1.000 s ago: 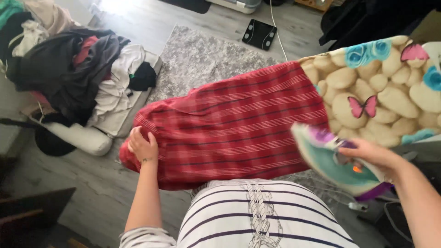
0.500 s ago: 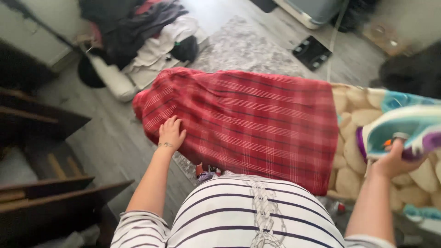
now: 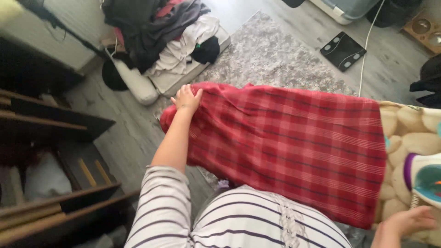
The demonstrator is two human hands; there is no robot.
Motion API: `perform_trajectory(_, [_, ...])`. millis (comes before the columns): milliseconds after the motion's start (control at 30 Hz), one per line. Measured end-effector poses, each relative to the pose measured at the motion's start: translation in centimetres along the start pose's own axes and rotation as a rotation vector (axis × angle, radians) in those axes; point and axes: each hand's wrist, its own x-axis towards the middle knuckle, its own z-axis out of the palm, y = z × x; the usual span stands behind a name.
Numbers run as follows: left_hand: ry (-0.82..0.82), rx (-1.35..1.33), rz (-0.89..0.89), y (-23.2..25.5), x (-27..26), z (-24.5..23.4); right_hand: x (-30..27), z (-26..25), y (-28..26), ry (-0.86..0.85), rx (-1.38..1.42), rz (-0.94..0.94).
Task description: The person irons a red plaid shirt on an ironing board, smoothing the body and sleeves with a steam iron. After ironing, the person places the shirt on a pink hanger.
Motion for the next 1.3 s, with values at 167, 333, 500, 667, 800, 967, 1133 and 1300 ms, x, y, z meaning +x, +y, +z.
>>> perform_trajectory(167, [-0.534,0.153,-0.307,-0.7,7.2,3.7,-8.0,3.5,-10.6,-0.265,-0.784,-0.042])
perform_trajectory(333, [-0.714,0.166,-0.020,-5.8,9.5,9.9,-9.4,5.4,-12.8,-0.378,-0.933,-0.063])
perform_trajectory(500, [0.193,-0.319,0.557,-8.6,3.3,-1.8,-11.9,2.5,-15.1,-0.375,-0.586,-0.014])
perform_trajectory(667, [0.310,-0.240,0.610,-18.7,-8.5,-9.7,-15.3,-3.5,-13.9,-0.415,-0.569,-0.073])
perform_trajectory(800, [0.239,-0.130,0.662,-22.8,-21.4,-9.2,-19.1,-10.1,-7.3,-0.339,-0.647,-0.124])
perform_trajectory(967, [0.044,-0.013,0.269,-24.9,-29.5,-4.5,-20.2,-13.8,-0.6,-0.436,-0.628,-0.069])
perform_trajectory(1133, [-0.255,0.128,-0.332,-23.4,-25.6,-6.1,-17.4,-7.9,-10.0,-0.518,-0.526,-0.352])
perform_trajectory(1300, [0.059,-0.527,0.163,-21.0,-18.0,-3.6,-13.2,7.5,-15.0,-0.603,-0.438,-0.586])
